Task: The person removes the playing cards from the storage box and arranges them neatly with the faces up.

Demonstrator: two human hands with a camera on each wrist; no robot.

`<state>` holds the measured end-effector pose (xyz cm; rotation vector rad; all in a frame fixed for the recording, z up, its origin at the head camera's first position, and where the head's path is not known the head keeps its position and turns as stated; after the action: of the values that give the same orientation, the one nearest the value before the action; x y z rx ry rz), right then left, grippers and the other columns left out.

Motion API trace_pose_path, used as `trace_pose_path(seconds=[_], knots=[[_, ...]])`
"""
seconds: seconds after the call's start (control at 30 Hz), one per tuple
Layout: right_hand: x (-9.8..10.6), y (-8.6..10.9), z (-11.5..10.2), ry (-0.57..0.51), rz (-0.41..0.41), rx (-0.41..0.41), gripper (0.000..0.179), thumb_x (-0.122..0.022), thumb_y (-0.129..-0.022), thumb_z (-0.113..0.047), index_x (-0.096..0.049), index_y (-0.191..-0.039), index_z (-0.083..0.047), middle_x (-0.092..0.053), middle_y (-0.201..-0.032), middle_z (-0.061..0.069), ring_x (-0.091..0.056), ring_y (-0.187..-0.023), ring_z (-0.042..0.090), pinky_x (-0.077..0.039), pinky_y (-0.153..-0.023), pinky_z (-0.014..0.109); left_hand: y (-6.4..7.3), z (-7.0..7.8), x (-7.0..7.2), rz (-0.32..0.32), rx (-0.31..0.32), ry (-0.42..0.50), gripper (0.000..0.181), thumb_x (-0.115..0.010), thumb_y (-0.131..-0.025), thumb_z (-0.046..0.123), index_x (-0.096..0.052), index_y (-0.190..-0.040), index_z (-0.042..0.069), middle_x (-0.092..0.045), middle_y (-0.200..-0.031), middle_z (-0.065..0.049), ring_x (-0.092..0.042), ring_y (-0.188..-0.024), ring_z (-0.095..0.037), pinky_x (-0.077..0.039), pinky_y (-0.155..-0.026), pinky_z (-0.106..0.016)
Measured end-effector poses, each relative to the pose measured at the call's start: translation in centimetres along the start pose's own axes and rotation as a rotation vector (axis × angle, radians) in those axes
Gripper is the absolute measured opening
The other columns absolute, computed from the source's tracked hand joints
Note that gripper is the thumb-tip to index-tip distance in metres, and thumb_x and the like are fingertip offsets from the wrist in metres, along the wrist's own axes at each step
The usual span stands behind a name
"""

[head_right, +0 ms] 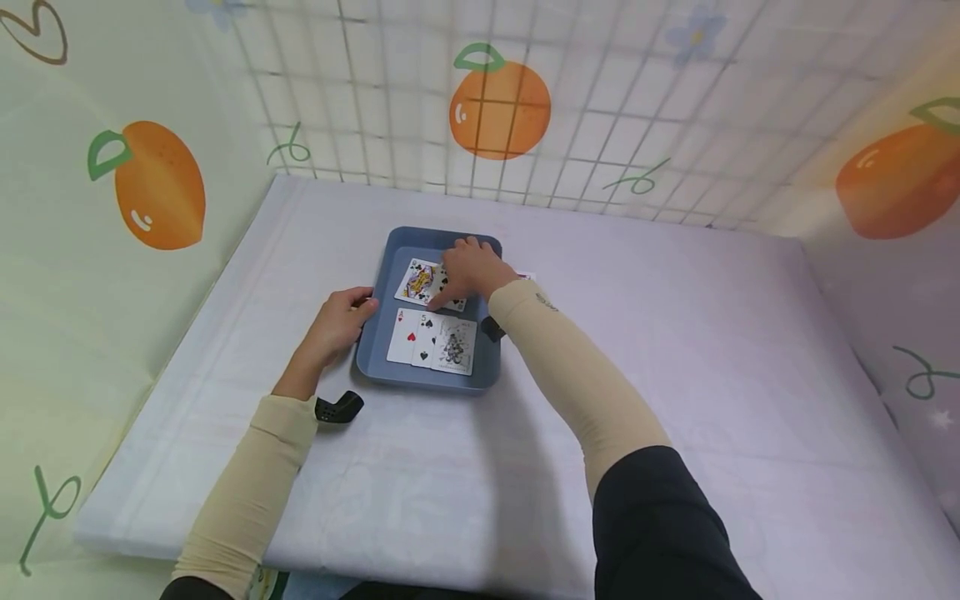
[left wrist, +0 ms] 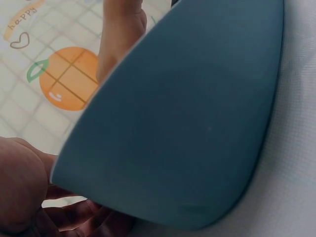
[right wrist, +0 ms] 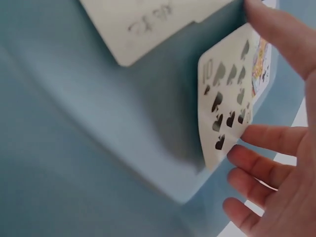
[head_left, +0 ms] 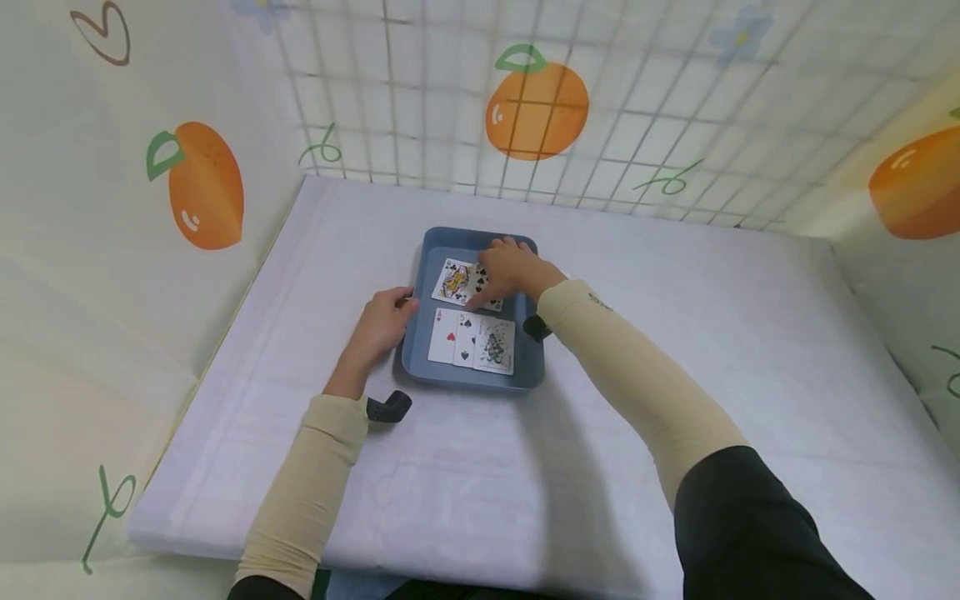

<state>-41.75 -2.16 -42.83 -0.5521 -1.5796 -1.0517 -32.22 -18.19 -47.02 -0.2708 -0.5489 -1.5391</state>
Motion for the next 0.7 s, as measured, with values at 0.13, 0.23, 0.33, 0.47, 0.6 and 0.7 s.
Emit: trace_pose_path(seconds=[0.13, 0.23, 0.33, 0.47, 0.6, 0.7], knots=[[0.2, 0.1, 0.2, -0.004, 0.007, 0.013, 0.093, -0.076, -0.071, -0.068, -0.057, -0.135, -0.004, -0.053, -0.124, 0.013, -0.042, -0.114, 0.030, -0.036, -0.104, 0.050, 0.1, 0.1, 0.0, -0.002, 0.001, 0.008, 0.048, -0.047, -0.105, 0.025, -0.044, -0.146, 0.000, -0.054, -0.140, -0.019, -0.050, -0.130, -0.032, -0.040, -0.108, -0.044], [0.5, 0.3, 0.2, 0.007, 0.007, 0.026, 0.093, -0.075, -0.071, -0.069, -0.056, -0.135, -0.004, -0.053, -0.125, 0.014, -0.043, -0.115, 0.030, -0.035, -0.105, 0.051, 0.2, 0.2, -0.1, -0.006, -0.002, 0.007, 0.048, -0.047, -0.105, 0.025, -0.044, -0.146, 0.000, -0.053, -0.141, -0.019, -0.049, -0.131, -0.032, -0.039, -0.109, -0.044], [0.9, 0.7, 0.3, 0.017, 0.005, 0.034, 0.092, -0.075, -0.072, -0.067, -0.055, -0.134, -0.003, -0.053, -0.126, 0.015, -0.043, -0.116, 0.031, -0.034, -0.105, 0.052, 0.3, 0.4, -0.1, -0.007, -0.007, 0.006, 0.048, -0.047, -0.105, 0.025, -0.044, -0.147, 0.000, -0.052, -0.142, -0.020, -0.049, -0.132, -0.032, -0.038, -0.109, -0.044], [1.6, 1.2, 0.4, 0.024, 0.010, 0.035, 0.090, -0.076, -0.073, -0.064, -0.054, -0.134, -0.002, -0.053, -0.126, 0.016, -0.043, -0.113, 0.032, -0.036, -0.102, 0.052, 0.4, 0.3, -0.3, -0.006, 0.003, 0.010, 0.048, -0.047, -0.105, 0.025, -0.043, -0.147, 0.001, -0.051, -0.143, -0.019, -0.047, -0.133, -0.032, -0.037, -0.110, -0.044], [1.9, 1.8, 1.0, 0.023, 0.011, 0.023, 0.090, -0.076, -0.074, -0.063, -0.052, -0.137, -0.003, -0.052, -0.129, 0.017, -0.043, -0.115, 0.032, -0.036, -0.103, 0.051, 0.5, 0.2, -0.5, -0.007, 0.017, 0.004, 0.049, -0.045, -0.106, 0.026, -0.042, -0.148, 0.003, -0.050, -0.144, -0.019, -0.046, -0.134, -0.032, -0.037, -0.110, -0.044], [2.0, 2.2, 1.5, 0.016, 0.009, 0.012, 0.089, -0.076, -0.075, -0.062, -0.052, -0.138, -0.003, -0.052, -0.130, 0.017, -0.042, -0.117, 0.032, -0.034, -0.105, 0.052, 0.6, 0.2, -0.6, -0.006, 0.015, 0.000, 0.048, -0.045, -0.106, 0.026, -0.042, -0.148, 0.002, -0.051, -0.143, -0.019, -0.047, -0.132, -0.033, -0.038, -0.109, -0.045]])
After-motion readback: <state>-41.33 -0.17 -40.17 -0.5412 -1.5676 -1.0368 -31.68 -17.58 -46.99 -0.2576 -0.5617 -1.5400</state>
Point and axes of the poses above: each hand's wrist, its own y-axis away from the middle knuckle, its own x-axis out of the back of the hand, z = x × y, the point moved 9 cm from there along -y, towards the middle knuckle
